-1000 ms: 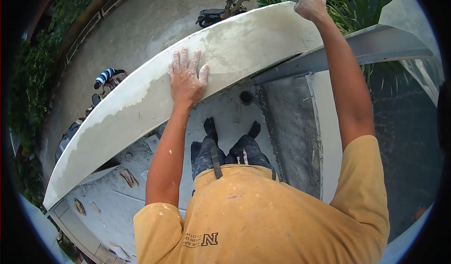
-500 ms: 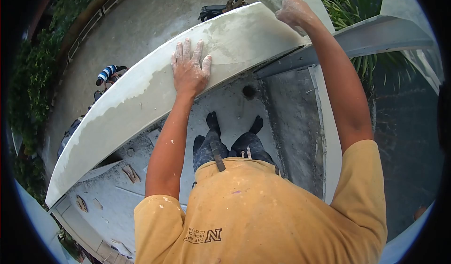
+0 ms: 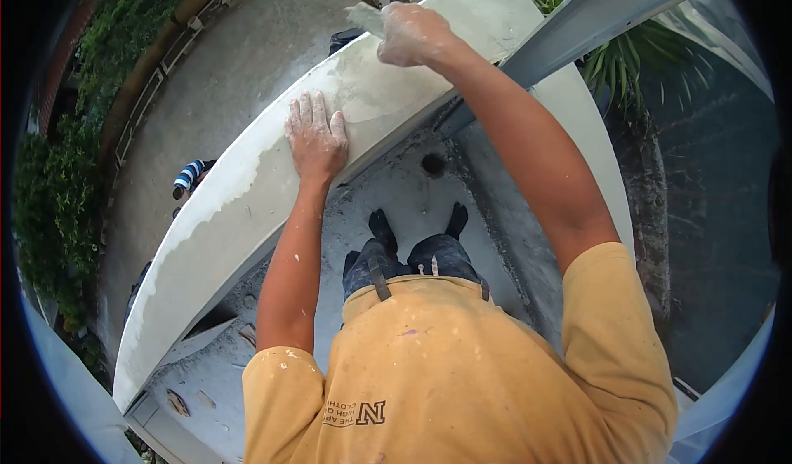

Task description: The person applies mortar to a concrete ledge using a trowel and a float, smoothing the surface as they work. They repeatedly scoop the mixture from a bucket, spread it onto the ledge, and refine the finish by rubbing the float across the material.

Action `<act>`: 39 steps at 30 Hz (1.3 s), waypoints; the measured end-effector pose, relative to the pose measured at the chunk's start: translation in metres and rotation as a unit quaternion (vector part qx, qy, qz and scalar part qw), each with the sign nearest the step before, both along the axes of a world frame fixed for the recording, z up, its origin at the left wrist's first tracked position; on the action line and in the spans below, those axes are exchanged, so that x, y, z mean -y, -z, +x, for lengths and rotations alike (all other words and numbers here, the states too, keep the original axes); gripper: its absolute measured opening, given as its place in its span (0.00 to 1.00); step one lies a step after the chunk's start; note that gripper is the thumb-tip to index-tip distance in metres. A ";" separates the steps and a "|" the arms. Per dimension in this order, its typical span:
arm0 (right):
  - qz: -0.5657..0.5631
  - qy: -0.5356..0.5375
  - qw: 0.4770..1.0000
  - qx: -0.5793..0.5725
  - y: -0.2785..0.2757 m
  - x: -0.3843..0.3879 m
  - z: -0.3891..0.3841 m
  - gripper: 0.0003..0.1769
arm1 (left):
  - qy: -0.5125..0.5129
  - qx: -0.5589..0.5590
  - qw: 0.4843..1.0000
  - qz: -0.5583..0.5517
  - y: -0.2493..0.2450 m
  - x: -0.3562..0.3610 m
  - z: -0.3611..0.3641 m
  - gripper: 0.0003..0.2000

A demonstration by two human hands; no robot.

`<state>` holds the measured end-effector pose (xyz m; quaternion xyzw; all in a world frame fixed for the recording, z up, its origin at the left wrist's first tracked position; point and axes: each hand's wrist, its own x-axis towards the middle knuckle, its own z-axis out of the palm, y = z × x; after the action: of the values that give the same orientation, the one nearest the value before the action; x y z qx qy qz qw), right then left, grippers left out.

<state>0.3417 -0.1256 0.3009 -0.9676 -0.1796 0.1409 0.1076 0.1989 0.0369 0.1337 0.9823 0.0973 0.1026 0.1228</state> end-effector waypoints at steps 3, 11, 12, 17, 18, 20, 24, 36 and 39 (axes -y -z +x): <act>-0.034 0.117 0.992 0.027 0.005 0.062 0.059 0.19 | -0.007 -0.016 1.000 -0.004 -0.003 0.002 0.001 0.28; -0.024 0.033 0.999 0.018 0.054 -0.003 -0.002 0.18 | -0.005 -0.018 1.000 -0.001 -0.005 0.002 0.002 0.28; 0.001 -0.019 1.000 0.006 0.054 -0.019 -0.019 0.20 | -0.002 -0.009 1.000 0.004 -0.005 0.002 0.001 0.28; 0.120 -0.043 0.992 0.011 0.008 -0.009 -0.067 0.17 | 0.010 -0.029 0.999 -0.016 -0.008 0.000 0.000 0.28; 0.187 0.034 0.981 0.043 0.004 0.015 -0.073 0.17 | 0.006 -0.040 0.999 -0.025 -0.011 0.002 0.000 0.28; 0.341 0.183 0.916 0.105 0.008 0.072 -0.090 0.19 | 0.005 -0.044 0.999 -0.022 -0.013 0.004 0.001 0.28; 0.437 0.361 0.809 0.155 0.079 0.144 -0.120 0.23 | 0.001 -0.054 0.998 -0.012 -0.008 0.005 0.001 0.29; 0.466 0.383 0.752 0.264 0.156 0.143 -0.093 0.21 | 0.016 -0.064 0.998 -0.003 -0.012 0.009 0.001 0.29; 0.481 0.409 0.738 0.237 0.164 0.136 -0.092 0.22 | 0.017 -0.063 0.998 -0.005 -0.013 0.010 0.001 0.29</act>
<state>0.2492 -0.2613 0.1366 -0.7697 0.1703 -0.2555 0.5597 0.2004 0.0272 0.1472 0.9877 0.0886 0.0378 0.1232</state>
